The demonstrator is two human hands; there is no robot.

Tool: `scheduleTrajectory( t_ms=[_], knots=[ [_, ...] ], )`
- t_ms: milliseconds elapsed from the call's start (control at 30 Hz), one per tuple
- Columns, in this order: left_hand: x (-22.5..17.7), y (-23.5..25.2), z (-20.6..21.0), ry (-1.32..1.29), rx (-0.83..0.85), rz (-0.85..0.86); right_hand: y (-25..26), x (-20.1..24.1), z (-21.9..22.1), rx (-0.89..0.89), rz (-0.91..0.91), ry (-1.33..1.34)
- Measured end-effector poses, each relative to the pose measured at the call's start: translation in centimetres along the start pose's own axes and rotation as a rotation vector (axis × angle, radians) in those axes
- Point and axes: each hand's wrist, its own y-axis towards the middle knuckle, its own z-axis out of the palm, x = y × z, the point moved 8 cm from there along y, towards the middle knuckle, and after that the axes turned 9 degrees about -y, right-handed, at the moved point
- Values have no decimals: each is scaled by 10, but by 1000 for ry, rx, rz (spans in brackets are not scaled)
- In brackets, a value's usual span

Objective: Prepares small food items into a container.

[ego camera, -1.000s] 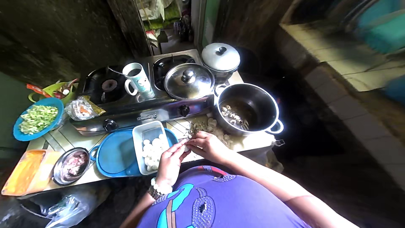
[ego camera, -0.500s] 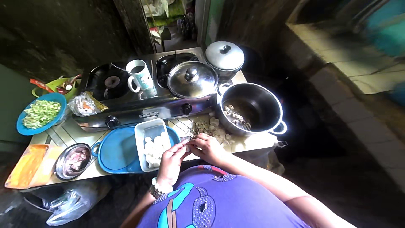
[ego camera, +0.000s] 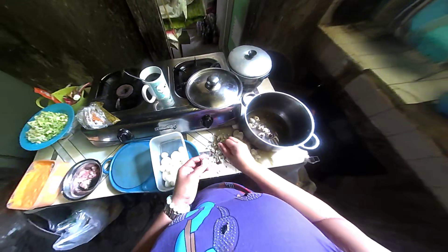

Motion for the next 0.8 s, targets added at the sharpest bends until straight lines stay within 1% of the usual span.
scheduleTrajectory(
  t_ms=[33, 67, 100, 233, 333, 600, 700, 800],
  knots=[
    [0, 1, -1, 2, -2, 14, 2, -7, 6, 127, 67, -2],
    [0, 1, -1, 8, 4, 33, 3, -10, 8, 188, 100, 11],
    [-1, 2, -1, 21, 17, 57, 2, -8, 7, 177, 87, 31],
    [-3, 2, 0, 75, 29, 130, -10, 27, -3, 29, -166, 196],
    [-3, 2, 3, 80, 9, 120, -16, 40, -4, -21, -254, 242],
    [-1, 3, 4, 89, 1, 110, -29, 51, -4, -260, -394, -25],
    [-1, 2, 3, 88, -14, 98, -33, 56, -3, -313, -444, -85],
    [-1, 2, 2, 92, -18, 99, -35, 58, -2, -324, -464, -108]
  ],
)
